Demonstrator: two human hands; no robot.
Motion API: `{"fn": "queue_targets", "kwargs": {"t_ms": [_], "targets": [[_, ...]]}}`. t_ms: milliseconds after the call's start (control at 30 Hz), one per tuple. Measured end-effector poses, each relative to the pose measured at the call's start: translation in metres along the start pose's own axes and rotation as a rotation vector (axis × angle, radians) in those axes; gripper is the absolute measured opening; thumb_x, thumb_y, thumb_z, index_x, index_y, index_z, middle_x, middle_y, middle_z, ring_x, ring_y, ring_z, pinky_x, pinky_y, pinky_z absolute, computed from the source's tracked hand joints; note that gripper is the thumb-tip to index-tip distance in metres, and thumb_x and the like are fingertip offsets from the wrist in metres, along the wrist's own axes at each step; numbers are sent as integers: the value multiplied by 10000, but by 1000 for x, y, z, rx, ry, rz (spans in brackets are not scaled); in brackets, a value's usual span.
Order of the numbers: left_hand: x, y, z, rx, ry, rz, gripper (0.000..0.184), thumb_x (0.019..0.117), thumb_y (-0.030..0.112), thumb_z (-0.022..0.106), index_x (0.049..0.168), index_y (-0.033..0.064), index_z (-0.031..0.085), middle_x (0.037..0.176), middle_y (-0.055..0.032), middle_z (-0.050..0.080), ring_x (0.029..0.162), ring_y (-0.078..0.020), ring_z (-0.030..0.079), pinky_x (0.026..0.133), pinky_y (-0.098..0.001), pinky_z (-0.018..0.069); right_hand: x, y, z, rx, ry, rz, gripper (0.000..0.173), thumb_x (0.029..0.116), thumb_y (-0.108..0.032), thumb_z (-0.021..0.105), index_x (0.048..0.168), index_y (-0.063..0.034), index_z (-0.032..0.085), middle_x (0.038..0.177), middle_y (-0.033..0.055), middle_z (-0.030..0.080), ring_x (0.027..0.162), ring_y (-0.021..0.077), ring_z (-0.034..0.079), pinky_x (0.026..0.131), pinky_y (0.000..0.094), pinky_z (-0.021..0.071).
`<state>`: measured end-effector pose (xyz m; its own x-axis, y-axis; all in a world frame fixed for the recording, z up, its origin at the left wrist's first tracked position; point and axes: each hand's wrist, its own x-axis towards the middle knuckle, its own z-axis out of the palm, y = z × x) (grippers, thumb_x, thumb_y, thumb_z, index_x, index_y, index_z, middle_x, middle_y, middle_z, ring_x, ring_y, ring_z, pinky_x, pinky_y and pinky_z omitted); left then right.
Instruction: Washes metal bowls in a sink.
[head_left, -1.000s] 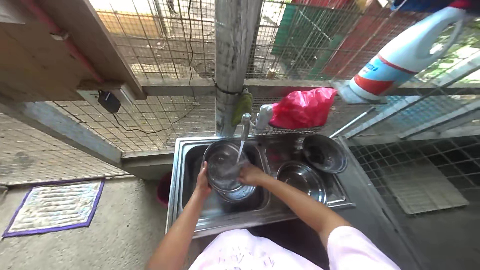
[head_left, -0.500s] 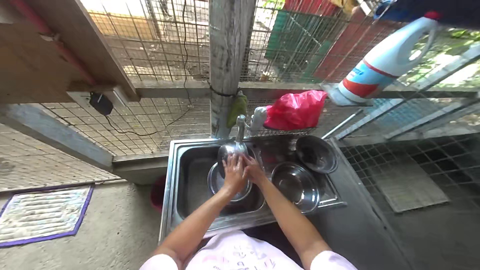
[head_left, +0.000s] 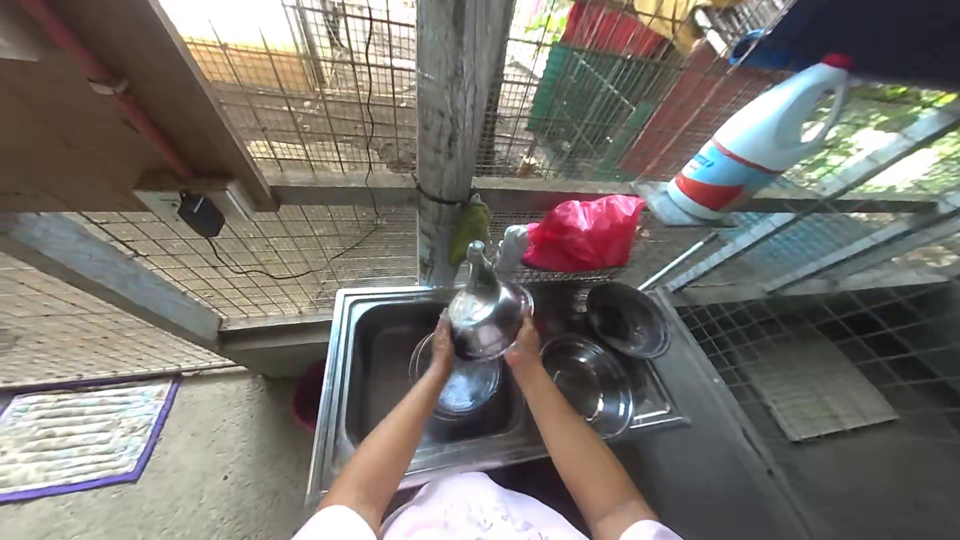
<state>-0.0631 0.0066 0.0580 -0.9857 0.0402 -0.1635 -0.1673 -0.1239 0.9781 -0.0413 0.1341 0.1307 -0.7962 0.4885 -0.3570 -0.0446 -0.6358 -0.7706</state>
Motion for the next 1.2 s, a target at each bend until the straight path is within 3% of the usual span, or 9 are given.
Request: {"fn": "queue_targets", "kwargs": {"t_ms": [167, 367, 467, 600, 733, 867, 967, 1067, 1200], "targets": [[-32, -5, 9, 300, -24, 276, 830, 931, 460, 579, 1521, -90, 381, 1620, -389, 144, 1520, -545, 108, 1254, -592, 74, -6, 12, 42, -128, 61, 170, 562, 1117, -456, 317, 1454, -25, 446, 1342, 195, 569, 1173, 265, 587, 976, 462, 510], [-11, 18, -19, -160, 111, -64, 706, 1095, 310, 395, 1635, 73, 7, 1606, -287, 276, 1418, -333, 412, 1138, -468, 393, -27, 64, 44, -697, -547, 182, 626, 1145, -328, 149, 1395, 114, 515, 1378, 270, 590, 1287, 289, 574, 1112, 425, 437], [-14, 34, -43, -282, 230, -290, 554, 1132, 406, 239, 1594, 100, 235, 1304, -213, 572, 1039, -240, 622, 856, -417, 538, -7, 56, 4, -1494, -1048, -199, 450, 1119, -215, 353, 1360, 63, 612, 1381, 246, 624, 1356, 341, 558, 1195, 487, 363], [-37, 30, -48, -274, 97, -517, 609, 1110, 504, 223, 1598, 141, 257, 1383, -245, 549, 1118, -335, 622, 880, -504, 541, 48, 26, -8, -2080, -1000, -323, 572, 1040, -295, 519, 1523, 3, 454, 1657, 217, 300, 1572, 384, 173, 1280, 565, 72], [-53, 24, -11, -363, 7, -565, 622, 1115, 491, 187, 1482, 40, 410, 1252, -211, 630, 1020, -281, 671, 845, -437, 575, 31, 54, 8, -1753, -917, -220, 698, 1051, -386, 511, 1626, -71, 273, 1679, 198, 252, 1555, 336, 255, 1262, 524, 221], [-39, 23, -35, -272, 165, -446, 569, 1127, 439, 218, 1346, 0, 507, 1094, -147, 642, 939, -190, 635, 816, -385, 543, 17, 60, -19, -1480, -1338, -139, 456, 1110, -198, 376, 1481, 36, 500, 1544, 218, 487, 1462, 323, 446, 1238, 489, 293], [-43, 28, -56, -156, 115, -461, 582, 1130, 420, 223, 1561, 42, 326, 1460, -229, 507, 1256, -278, 568, 1020, -454, 488, 45, 25, -33, -1942, -1293, -362, 427, 1058, -194, 473, 1412, 18, 586, 1549, 225, 478, 1490, 394, 375, 1249, 585, 182], [-56, 31, -29, -185, 7, -531, 597, 1126, 449, 183, 1515, 41, 378, 1334, -223, 588, 1104, -278, 643, 899, -438, 553, 55, 25, -15, -2031, -1084, -336, 611, 1071, -337, 469, 1576, -10, 363, 1686, 183, 247, 1587, 341, 144, 1282, 546, 36], [-38, 36, -20, -281, -15, -506, 631, 1114, 497, 172, 1426, 32, 463, 1180, -169, 647, 988, -226, 656, 839, -410, 561, 19, 37, -6, -1563, -1234, -164, 561, 1078, -384, 482, 1501, -16, 499, 1536, 226, 490, 1450, 351, 445, 1228, 527, 292]]}}
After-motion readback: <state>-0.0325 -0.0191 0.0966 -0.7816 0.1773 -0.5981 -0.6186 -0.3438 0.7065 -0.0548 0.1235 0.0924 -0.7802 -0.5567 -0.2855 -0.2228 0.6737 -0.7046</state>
